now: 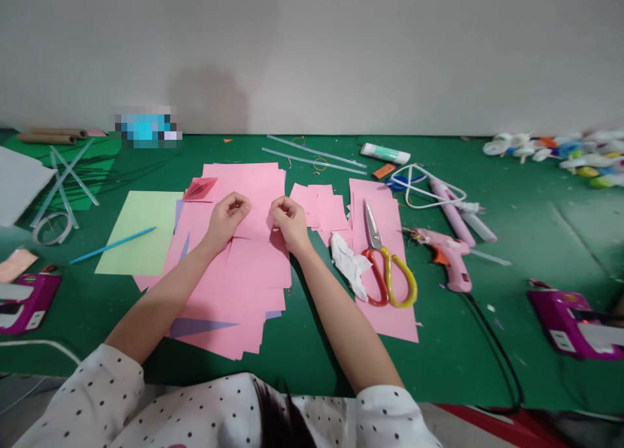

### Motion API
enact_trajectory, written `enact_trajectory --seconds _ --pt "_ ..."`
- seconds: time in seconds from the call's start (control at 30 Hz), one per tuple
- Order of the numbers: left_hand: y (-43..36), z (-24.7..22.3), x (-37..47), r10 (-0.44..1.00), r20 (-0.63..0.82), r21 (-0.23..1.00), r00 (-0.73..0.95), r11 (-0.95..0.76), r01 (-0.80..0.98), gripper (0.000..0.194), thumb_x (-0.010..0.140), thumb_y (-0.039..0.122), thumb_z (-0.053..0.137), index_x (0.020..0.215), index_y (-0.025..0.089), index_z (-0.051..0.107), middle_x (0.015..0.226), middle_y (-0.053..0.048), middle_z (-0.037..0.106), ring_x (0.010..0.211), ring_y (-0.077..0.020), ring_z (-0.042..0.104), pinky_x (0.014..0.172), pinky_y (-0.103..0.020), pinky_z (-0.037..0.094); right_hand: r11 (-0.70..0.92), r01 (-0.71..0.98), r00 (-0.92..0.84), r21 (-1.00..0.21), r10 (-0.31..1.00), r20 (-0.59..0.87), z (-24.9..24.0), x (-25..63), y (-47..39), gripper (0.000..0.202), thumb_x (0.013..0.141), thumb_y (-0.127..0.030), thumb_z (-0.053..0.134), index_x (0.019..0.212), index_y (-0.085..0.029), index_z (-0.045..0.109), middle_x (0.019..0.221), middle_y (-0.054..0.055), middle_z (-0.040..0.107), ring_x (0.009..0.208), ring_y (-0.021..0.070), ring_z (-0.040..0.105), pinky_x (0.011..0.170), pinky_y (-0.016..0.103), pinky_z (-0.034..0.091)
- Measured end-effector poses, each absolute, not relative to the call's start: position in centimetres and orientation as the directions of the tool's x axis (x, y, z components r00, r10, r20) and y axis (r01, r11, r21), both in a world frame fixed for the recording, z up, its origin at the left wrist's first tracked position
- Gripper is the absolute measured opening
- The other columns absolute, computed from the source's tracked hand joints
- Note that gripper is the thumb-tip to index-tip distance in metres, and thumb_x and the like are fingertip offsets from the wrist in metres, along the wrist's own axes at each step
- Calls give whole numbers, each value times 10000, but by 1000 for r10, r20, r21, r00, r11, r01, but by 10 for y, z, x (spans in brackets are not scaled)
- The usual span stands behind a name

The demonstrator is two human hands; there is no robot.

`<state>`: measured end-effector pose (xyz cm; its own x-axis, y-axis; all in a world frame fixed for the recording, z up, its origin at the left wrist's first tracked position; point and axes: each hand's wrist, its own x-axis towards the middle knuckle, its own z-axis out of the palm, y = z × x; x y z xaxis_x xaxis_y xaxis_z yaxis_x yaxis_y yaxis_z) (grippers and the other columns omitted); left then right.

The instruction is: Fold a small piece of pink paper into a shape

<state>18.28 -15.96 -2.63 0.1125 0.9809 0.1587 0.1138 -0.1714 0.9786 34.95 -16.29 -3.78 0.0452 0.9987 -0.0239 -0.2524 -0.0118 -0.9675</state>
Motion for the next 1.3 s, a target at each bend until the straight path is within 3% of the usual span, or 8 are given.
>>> enact_trajectory --seconds 0.1,0.3,0.47,0.6,0.77,1.1,1.3 --pt "-157 -29 182 987 142 987 74 -147 69 214 854 392 672 848 182 627 821 -2 614 755 -126 538 720 -254 431 -62 -310 41 -949 996 -78 -37 350 -162 89 661 -265 614 687 -216 544 491 -84 443 414 61 357 422 199 275" --pt "-157 -26 182 991 113 992 77 -117 44 221 813 383 708 826 177 630 799 1 606 760 -128 535 724 -258 435 -35 -288 48 -957 998 -51 -37 349 -162 101 693 -284 611 707 -220 534 461 -87 427 414 67 362 436 203 288" --pt "-158 -21 182 980 129 986 151 -143 85 169 829 339 670 827 173 639 826 -8 632 779 -133 553 744 -265 439 -21 -251 37 -968 999 -31 -39 349 -163 123 732 -294 631 730 -219 534 539 -73 464 447 71 375 454 218 289" --pt "-159 -20 182 962 154 972 226 -188 138 134 835 304 648 817 171 655 830 -14 661 803 -145 581 755 -275 434 73 -144 -19 -987 997 77 -38 348 -163 137 748 -308 676 747 -204 587 663 -32 544 564 91 446 540 242 354" --pt "-158 -18 181 960 180 952 212 -225 209 81 816 252 634 806 175 659 814 -5 669 786 -142 579 761 -281 422 80 -68 -114 -994 990 88 -36 346 -164 183 767 -354 689 738 -204 588 667 -19 556 609 116 463 588 268 373" --pt "-161 -17 182 970 93 990 227 -114 82 55 765 206 603 724 177 580 698 35 536 650 -104 456 646 -264 362 66 -117 -76 -991 994 75 -35 349 -163 95 734 -269 647 691 -206 591 634 -31 562 608 122 480 647 284 401" --pt "-159 -18 181 978 78 995 192 -90 52 46 759 194 590 717 180 576 703 28 528 682 -117 453 663 -270 366 54 -180 -47 -982 997 63 -42 350 -162 49 722 -234 625 691 -207 597 629 -38 551 603 120 470 645 275 390"
